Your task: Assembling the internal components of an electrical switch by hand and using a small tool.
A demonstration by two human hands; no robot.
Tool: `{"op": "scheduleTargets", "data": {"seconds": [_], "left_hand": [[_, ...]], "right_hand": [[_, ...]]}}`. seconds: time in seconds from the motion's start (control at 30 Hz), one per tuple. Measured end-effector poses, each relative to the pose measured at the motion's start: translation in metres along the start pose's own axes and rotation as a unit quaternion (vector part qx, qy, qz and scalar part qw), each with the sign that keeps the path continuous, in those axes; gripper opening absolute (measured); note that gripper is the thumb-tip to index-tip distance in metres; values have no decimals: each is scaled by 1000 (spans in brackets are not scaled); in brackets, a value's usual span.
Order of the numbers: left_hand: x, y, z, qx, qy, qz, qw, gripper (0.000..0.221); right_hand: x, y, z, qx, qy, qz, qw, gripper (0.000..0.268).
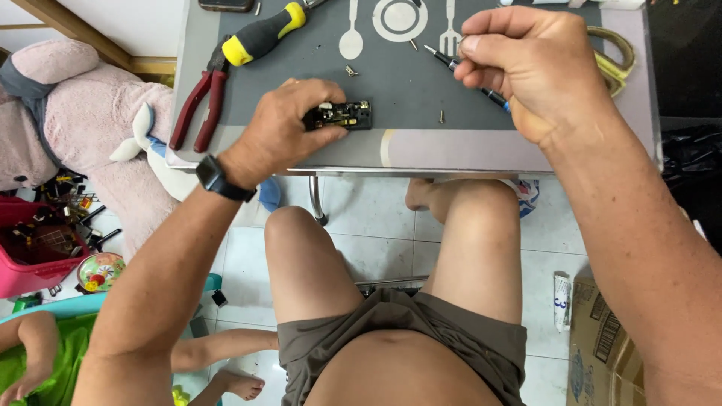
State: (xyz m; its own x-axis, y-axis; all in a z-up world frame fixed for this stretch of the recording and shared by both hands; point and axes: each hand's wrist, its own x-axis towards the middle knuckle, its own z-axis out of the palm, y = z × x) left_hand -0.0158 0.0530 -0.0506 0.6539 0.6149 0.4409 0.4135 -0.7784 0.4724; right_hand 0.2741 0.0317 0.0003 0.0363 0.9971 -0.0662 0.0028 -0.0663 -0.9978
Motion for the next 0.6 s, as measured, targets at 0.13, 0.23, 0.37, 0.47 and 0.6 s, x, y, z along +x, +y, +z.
{"op": "scheduleTargets", "data": {"seconds": [0.13,0.23,0.37,0.47,0.6], "left_hand": [[0,-2,2,-43,0,-42,998,37],[0,-2,-2,-64,-13,-78,995,45],[7,-11,-14,-213,32,-125,969,40],[46,-19,-33,-48,-13,38,998,19],[81,-54,-16,54,-146,120,980,21]], "right_hand": [[8,13,3,73,-7,19,997,15],[10,17,11,94,-5,20,995,22],[11,17,18,117,-1,29,993,23],[13,22,20,132,-6,33,991,17],[11,27,28,156,-2,53,986,15]]}}
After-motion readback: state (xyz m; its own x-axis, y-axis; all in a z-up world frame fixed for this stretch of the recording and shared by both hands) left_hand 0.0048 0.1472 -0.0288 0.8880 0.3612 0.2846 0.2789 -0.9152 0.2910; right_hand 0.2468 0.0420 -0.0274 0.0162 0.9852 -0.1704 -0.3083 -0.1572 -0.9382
